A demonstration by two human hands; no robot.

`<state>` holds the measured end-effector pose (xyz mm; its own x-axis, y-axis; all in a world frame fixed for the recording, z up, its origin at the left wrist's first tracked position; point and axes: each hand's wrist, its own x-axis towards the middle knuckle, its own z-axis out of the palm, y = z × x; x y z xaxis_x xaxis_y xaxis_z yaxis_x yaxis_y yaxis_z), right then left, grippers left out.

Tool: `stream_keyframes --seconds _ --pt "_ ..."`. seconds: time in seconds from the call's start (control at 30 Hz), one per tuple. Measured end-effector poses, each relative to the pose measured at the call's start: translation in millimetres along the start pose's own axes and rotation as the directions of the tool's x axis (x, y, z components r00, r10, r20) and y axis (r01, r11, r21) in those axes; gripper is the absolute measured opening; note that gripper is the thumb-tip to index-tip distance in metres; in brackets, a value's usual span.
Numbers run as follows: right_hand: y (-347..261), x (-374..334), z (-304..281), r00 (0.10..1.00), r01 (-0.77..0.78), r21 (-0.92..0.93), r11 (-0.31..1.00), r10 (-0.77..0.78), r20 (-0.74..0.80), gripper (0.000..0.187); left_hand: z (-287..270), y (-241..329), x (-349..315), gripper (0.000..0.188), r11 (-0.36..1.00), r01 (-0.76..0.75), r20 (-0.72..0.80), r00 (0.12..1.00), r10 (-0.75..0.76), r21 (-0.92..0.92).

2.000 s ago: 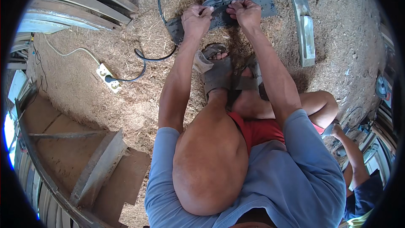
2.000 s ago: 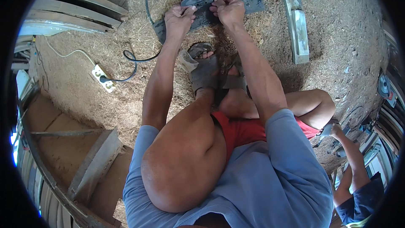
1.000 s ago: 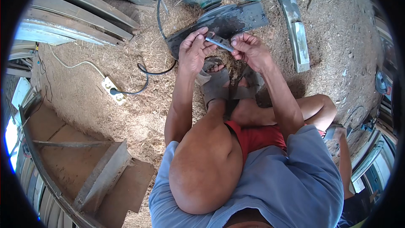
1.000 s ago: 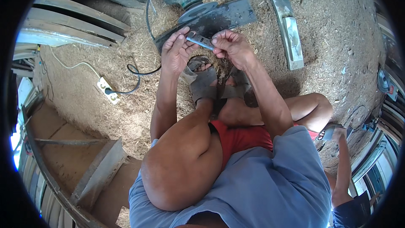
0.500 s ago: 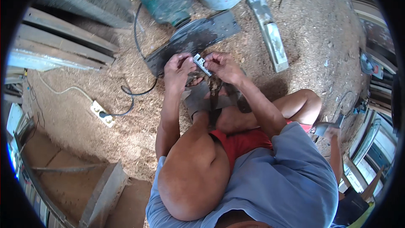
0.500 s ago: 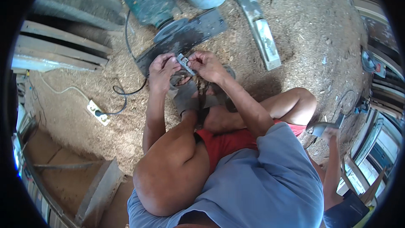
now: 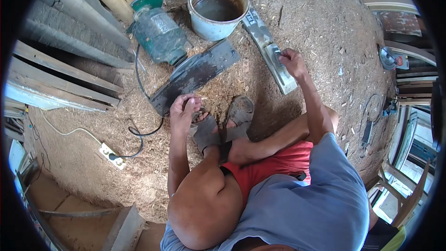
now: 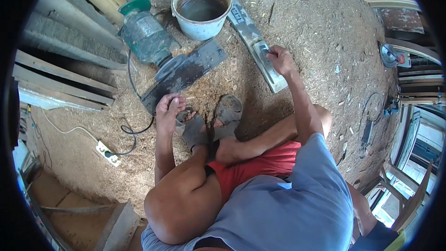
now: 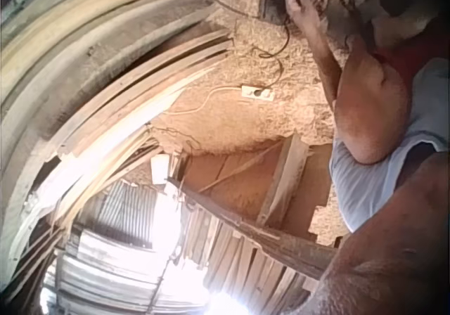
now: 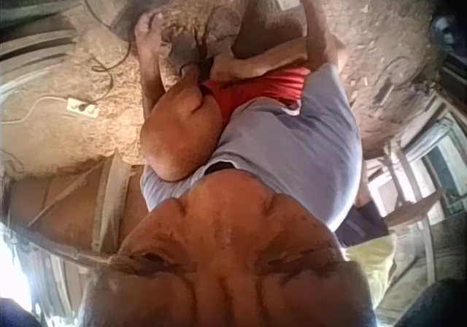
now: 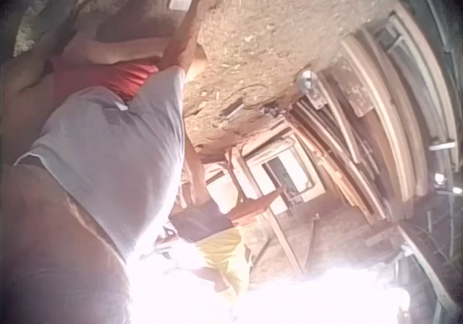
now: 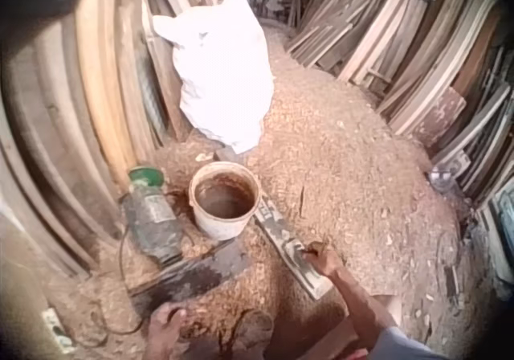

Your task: The person dips a metal blade into a bucket of liquid and then manually secures it onto an electric grinding machine using a bolt.

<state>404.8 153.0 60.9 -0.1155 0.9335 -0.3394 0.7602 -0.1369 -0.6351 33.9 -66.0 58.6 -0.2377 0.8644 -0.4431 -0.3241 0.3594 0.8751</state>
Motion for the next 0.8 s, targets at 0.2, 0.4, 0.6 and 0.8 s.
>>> stream_keyframes --seconds 0.2,0.4,0.6,0.8 --pt "39.5 32.5 -6.4 0.997 -0.070 -0.057 0.996 0.071 0.006 0.021 5.4 -9.9 -5.9 0.018 0.999 0.026 0.009 1.000 -0.026 0.033" --pt "25.9 30.3 3.8 0.995 -0.074 -0.130 0.989 0.065 -0.076 0.027 10.2 -6.7 -13.3 0.017 0.997 0.081 -0.004 0.997 -0.081 0.007" --pt "21.4 64.7 9.6 0.984 -0.038 -0.156 0.987 0.009 -0.180 0.032 23.9 -8.0 -9.2 0.017 0.995 0.098 0.013 0.995 -0.098 0.022" --pt "38.9 31.9 -4.4 0.996 -0.087 -0.220 0.972 0.087 -0.010 0.029 22.9 -19.4 -9.2 0.017 0.993 0.114 -0.002 0.993 -0.114 0.013"
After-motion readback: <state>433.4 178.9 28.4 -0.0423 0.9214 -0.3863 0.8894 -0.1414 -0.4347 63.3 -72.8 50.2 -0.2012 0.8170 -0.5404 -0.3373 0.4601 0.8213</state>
